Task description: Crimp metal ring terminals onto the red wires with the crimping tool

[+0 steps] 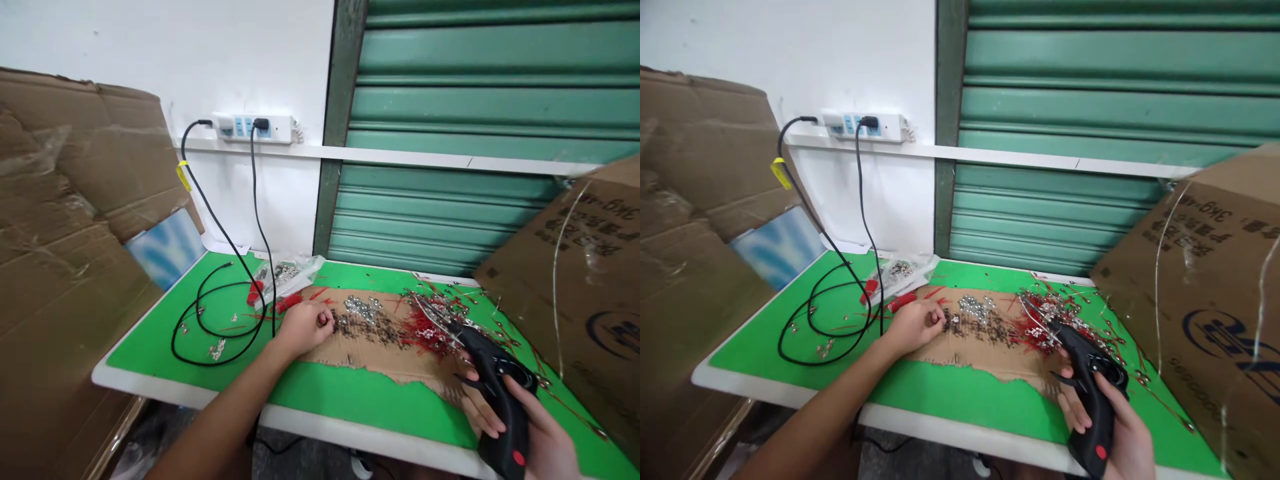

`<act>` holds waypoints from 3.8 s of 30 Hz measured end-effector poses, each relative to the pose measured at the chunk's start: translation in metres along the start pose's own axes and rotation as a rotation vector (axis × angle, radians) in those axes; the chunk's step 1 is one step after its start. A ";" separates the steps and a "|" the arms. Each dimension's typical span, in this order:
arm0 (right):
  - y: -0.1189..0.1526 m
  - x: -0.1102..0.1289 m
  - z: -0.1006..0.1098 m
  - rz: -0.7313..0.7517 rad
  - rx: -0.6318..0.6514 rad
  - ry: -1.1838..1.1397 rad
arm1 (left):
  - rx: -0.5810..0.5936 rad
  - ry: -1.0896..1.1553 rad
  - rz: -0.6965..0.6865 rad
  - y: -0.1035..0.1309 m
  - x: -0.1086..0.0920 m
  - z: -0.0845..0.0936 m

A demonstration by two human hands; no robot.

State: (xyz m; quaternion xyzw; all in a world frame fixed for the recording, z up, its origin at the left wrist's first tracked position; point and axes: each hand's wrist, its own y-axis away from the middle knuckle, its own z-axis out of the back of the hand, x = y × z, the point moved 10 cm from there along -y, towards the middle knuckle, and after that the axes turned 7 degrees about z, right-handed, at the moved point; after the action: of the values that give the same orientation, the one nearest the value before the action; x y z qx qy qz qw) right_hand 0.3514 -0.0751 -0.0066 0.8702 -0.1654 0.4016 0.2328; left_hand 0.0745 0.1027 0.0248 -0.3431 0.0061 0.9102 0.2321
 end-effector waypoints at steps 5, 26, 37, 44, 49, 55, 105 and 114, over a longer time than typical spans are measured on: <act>0.004 0.002 -0.004 0.009 0.007 -0.128 | -0.001 0.010 0.029 0.000 0.000 0.002; 0.007 0.007 -0.016 0.034 0.150 -0.203 | -0.021 0.074 0.000 0.006 -0.003 0.005; 0.011 0.018 -0.020 0.127 0.236 -0.136 | 0.059 0.187 -0.247 0.010 -0.068 0.013; 0.013 0.022 -0.015 0.170 0.202 -0.215 | 0.145 0.222 -0.294 -0.038 -0.166 -0.054; 0.015 0.024 -0.018 0.192 0.222 -0.176 | 0.037 0.280 -0.132 -0.061 -0.149 -0.070; 0.012 0.020 -0.017 0.148 0.202 -0.200 | 0.041 0.179 0.011 -0.045 -0.062 -0.016; 0.005 0.013 -0.022 0.076 0.236 -0.162 | -0.025 -0.183 -0.543 0.037 -0.079 -0.026; 0.007 0.013 -0.023 0.113 0.211 -0.059 | -0.018 -0.238 -0.203 0.003 -0.035 0.010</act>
State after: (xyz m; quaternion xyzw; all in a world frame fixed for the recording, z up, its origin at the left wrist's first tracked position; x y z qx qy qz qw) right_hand 0.3425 -0.0698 0.0184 0.8905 -0.1778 0.4036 0.1119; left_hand 0.0900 0.0876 0.0538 -0.2337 -0.0644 0.9163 0.3187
